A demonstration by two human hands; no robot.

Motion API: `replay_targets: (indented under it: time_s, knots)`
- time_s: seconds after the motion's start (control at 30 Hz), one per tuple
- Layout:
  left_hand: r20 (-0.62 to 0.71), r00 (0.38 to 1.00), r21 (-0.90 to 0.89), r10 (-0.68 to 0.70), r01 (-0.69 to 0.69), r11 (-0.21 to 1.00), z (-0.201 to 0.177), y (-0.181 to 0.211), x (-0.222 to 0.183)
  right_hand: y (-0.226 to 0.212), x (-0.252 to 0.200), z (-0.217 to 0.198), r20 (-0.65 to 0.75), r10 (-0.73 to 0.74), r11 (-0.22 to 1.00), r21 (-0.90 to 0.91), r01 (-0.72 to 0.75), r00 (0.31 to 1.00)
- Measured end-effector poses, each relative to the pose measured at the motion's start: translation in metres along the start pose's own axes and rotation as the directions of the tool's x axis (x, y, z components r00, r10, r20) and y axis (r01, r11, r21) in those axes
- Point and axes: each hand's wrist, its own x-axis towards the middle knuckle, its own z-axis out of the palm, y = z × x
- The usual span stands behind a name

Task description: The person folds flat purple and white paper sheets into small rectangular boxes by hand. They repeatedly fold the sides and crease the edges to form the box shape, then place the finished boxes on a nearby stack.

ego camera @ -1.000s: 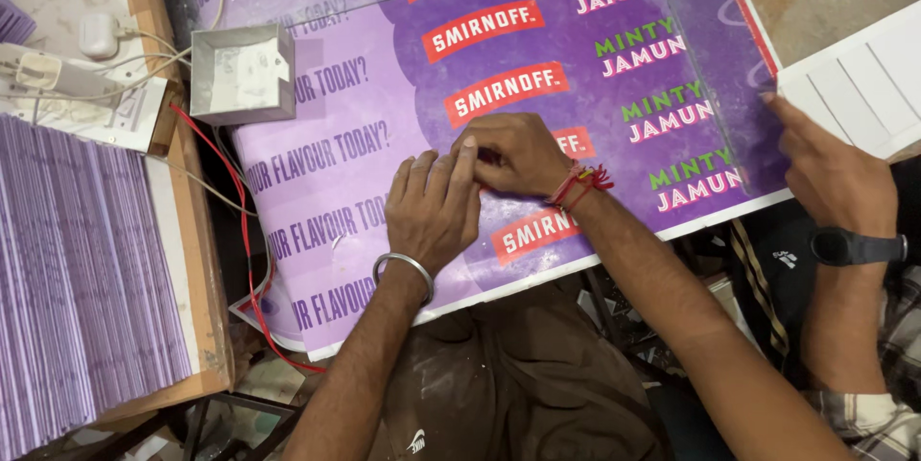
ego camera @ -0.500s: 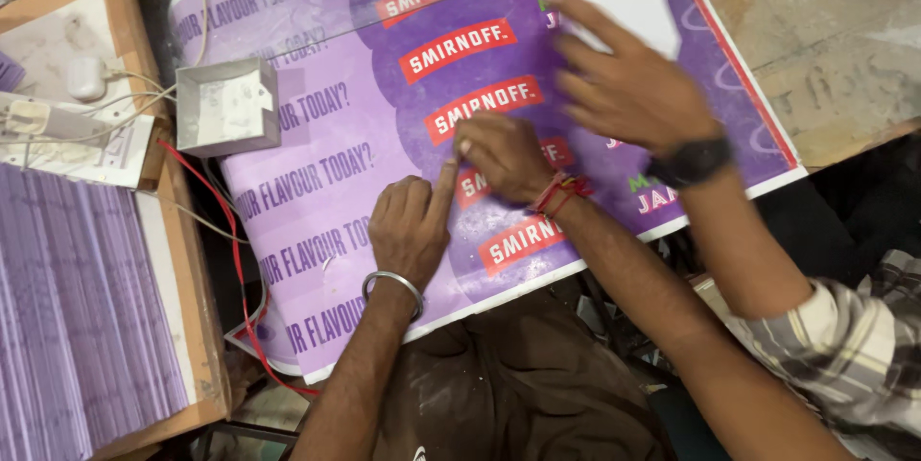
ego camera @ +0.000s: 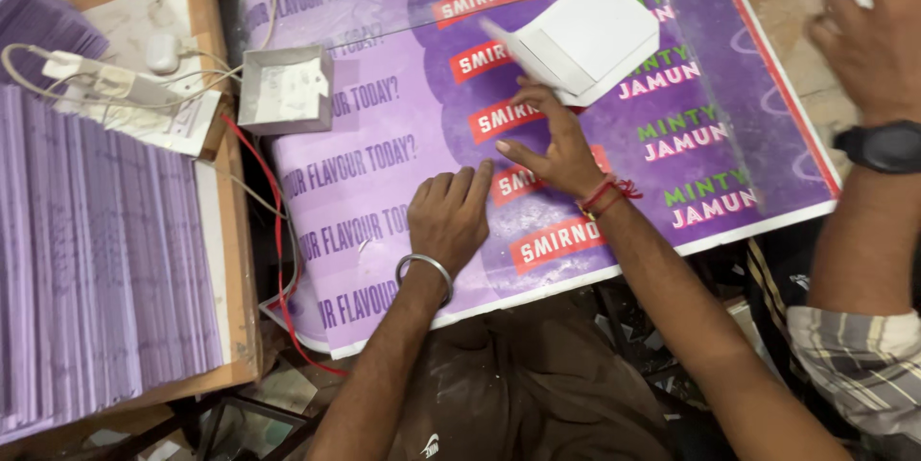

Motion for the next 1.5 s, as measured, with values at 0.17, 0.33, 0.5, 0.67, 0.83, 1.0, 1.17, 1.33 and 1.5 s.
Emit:
replay_targets:
  time_s: [0.17,0.33,0.5,0.67,0.83,1.0,1.17,1.33,1.5]
  knots:
    - [-0.049,0.998,-0.027,-0.033,0.032,0.999,-0.002,0.000,0.001,-0.008,-0.014,0.010,-0.073,-0.123,0.946,0.293,0.140,0.990]
    - [-0.085,0.994,-0.041,-0.068,0.065,0.997,-0.004,0.000,0.000,-0.020,-0.029,0.015,-0.126,0.130,0.911,0.408,-0.068,0.984]
    - [-0.047,0.956,-0.129,-0.290,0.282,0.951,0.001,-0.002,-0.003,-0.028,-0.032,0.015,-0.066,0.269,0.899,0.376,-0.225,0.961]
    - [0.174,0.649,-0.661,-0.741,0.634,0.400,-0.001,-0.020,-0.002,-0.069,-0.074,0.023,-0.045,0.296,0.879,0.403,-0.254,0.954]
    - [0.519,0.469,-0.697,-0.715,0.716,-0.036,0.002,-0.031,0.002,-0.110,-0.124,0.035,0.063,0.170,0.911,0.370,-0.181,0.983]
    - [0.519,0.465,-0.644,-0.717,0.765,0.030,-0.002,-0.027,0.019,-0.113,-0.120,0.029,0.023,0.195,0.898,0.399,-0.188,0.981]
    - [0.653,0.345,-0.616,-0.675,0.760,-0.207,-0.001,-0.007,0.019,-0.071,-0.093,-0.013,-0.153,0.221,0.963,0.193,-0.190,0.963]
    - [0.703,0.379,-0.654,-0.601,0.677,-0.338,0.003,0.014,0.009,-0.043,-0.070,-0.045,-0.104,0.040,0.926,-0.369,-0.076,0.994]
    - [0.614,0.423,-0.743,-0.667,0.594,-0.307,0.013,0.019,-0.004,-0.033,-0.066,-0.040,0.093,-0.064,0.796,-0.595,0.107,0.994]
